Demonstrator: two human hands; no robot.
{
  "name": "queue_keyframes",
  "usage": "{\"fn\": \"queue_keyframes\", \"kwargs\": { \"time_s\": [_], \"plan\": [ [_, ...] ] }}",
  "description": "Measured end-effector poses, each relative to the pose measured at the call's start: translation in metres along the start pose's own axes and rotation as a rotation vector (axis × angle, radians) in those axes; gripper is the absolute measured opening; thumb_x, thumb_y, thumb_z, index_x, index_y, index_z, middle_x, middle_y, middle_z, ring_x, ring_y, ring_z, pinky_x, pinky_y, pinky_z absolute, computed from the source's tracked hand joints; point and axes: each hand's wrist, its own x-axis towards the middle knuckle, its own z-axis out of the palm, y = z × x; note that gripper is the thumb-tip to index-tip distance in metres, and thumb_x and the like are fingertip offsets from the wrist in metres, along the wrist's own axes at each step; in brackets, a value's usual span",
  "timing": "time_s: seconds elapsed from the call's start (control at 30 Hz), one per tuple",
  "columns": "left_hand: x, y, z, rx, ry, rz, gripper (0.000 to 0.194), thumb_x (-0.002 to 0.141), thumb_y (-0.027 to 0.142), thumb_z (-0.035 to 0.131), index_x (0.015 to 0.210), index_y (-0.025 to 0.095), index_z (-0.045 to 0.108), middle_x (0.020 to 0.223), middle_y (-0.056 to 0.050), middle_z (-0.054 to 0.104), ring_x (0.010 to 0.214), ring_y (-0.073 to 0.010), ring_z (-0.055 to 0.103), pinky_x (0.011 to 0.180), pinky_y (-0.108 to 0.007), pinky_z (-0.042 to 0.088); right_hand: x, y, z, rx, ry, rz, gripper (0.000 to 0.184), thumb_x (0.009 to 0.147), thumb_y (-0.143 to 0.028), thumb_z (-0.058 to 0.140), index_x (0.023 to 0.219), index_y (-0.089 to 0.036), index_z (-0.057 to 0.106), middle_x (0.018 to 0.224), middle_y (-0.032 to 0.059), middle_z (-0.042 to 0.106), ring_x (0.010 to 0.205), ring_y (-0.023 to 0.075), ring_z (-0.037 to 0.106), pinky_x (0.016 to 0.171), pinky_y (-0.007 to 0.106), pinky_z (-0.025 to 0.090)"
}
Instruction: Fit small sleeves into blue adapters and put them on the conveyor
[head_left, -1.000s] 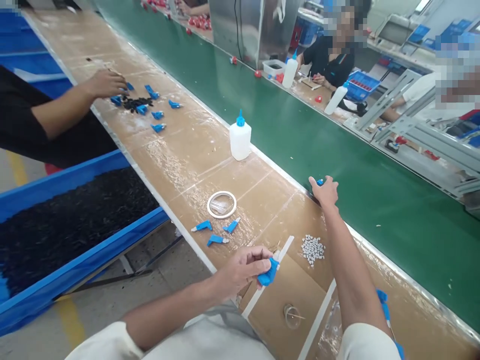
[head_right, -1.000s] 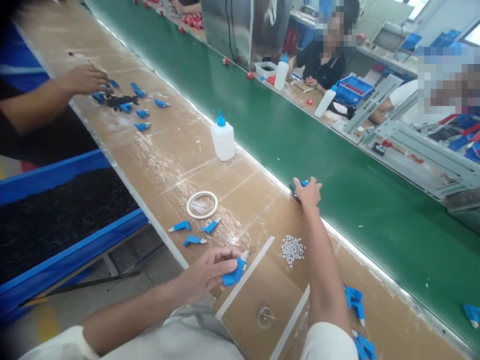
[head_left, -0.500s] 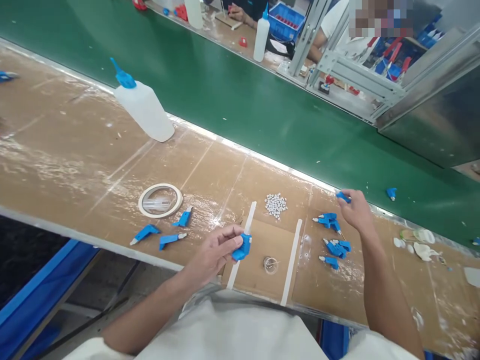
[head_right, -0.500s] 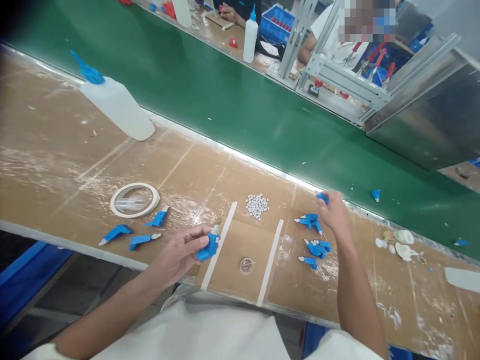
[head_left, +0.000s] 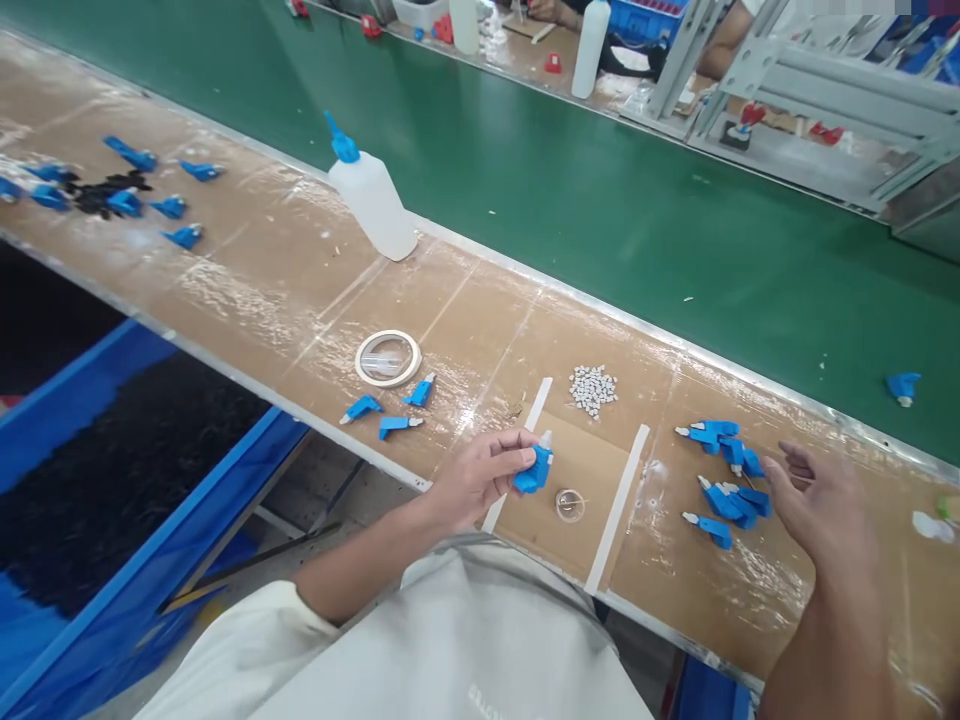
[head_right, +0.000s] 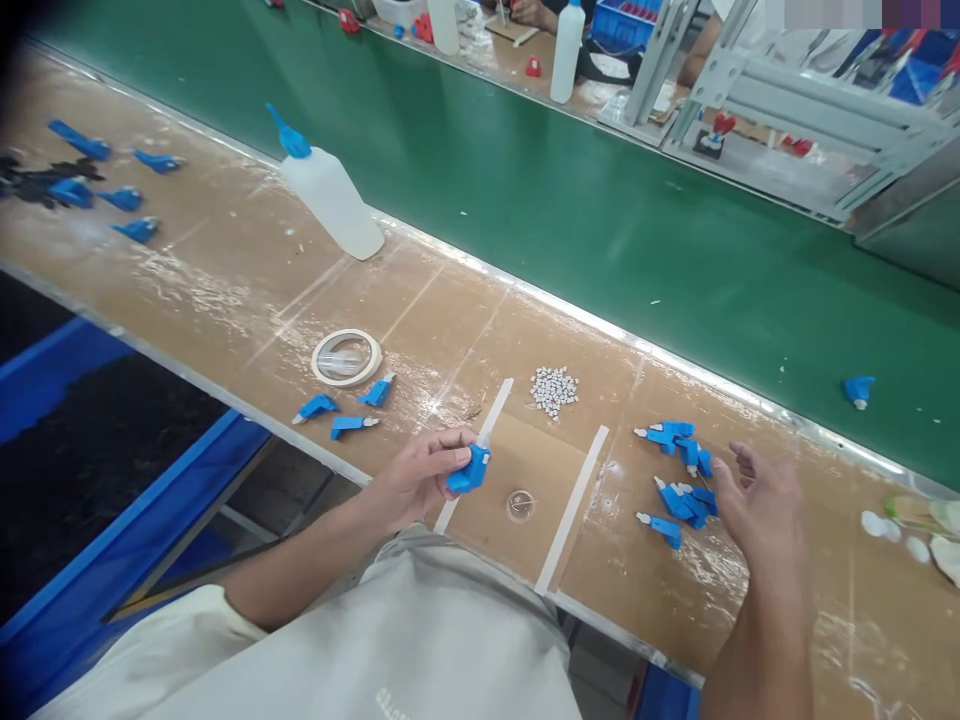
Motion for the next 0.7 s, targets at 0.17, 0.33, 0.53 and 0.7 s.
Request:
{"fn": "queue_keyframes", "kwargs": {
  "time_s": [0.17, 0.33, 0.53, 0.7],
  "plan": [
    [0.024, -0.005, -0.002, -0.055, 0.054, -0.049, 0.035, 0.067, 0.039, 0.085, 0.076, 0.012, 0.065, 0.066, 0.001, 0.053, 0.057, -0.0064, 0.046, 0.055, -0.019, 0.040, -0.008, -0.086, 0.028, 0.164, -0.190, -0.267, 0.029, 0.086, -0.047, 0.058, 0.098, -0.025, 0.073, 0.089, 0.0076, 0.073, 0.076, 0.0249, 0.069, 0.070, 0.039, 0.057],
    [0.036, -0.009, -0.004, -0.037, 0.055, -0.099, 0.036, 0.065, 0.041, 0.085, 0.077, 0.013, 0.066, 0.069, 0.000, 0.056, 0.059, -0.0074, 0.050, 0.053, -0.019, 0.038, 0.007, -0.126, 0.080, 0.175, -0.271, -0.469, 0.024, 0.088, -0.032, 0.053, 0.099, -0.022, 0.071, 0.089, 0.0080, 0.073, 0.079, 0.0249, 0.068, 0.076, 0.041, 0.056],
    [0.074, 0.025, -0.001, 0.175, 0.056, 0.039, 0.031, 0.074, 0.043, 0.077, 0.076, 0.014, 0.065, 0.073, -0.001, 0.057, 0.064, -0.0093, 0.051, 0.058, -0.022, 0.037, -0.003, -0.117, 0.061, 0.136, -0.134, -0.517, 0.030, 0.094, -0.041, 0.052, 0.110, -0.021, 0.068, 0.091, 0.0103, 0.069, 0.074, 0.0255, 0.066, 0.067, 0.040, 0.053],
    [0.194, 0.114, -0.001, 0.883, 0.339, 0.425, 0.012, 0.091, 0.020, 0.059, 0.083, 0.015, 0.066, 0.080, -0.004, 0.063, 0.075, -0.0128, 0.052, 0.073, -0.027, 0.039, -0.044, -0.112, 0.019, 0.329, -0.209, -0.527, 0.015, 0.096, -0.035, 0.059, 0.106, -0.029, 0.069, 0.088, 0.0048, 0.072, 0.065, 0.0212, 0.067, 0.059, 0.036, 0.054]
  ]
}}
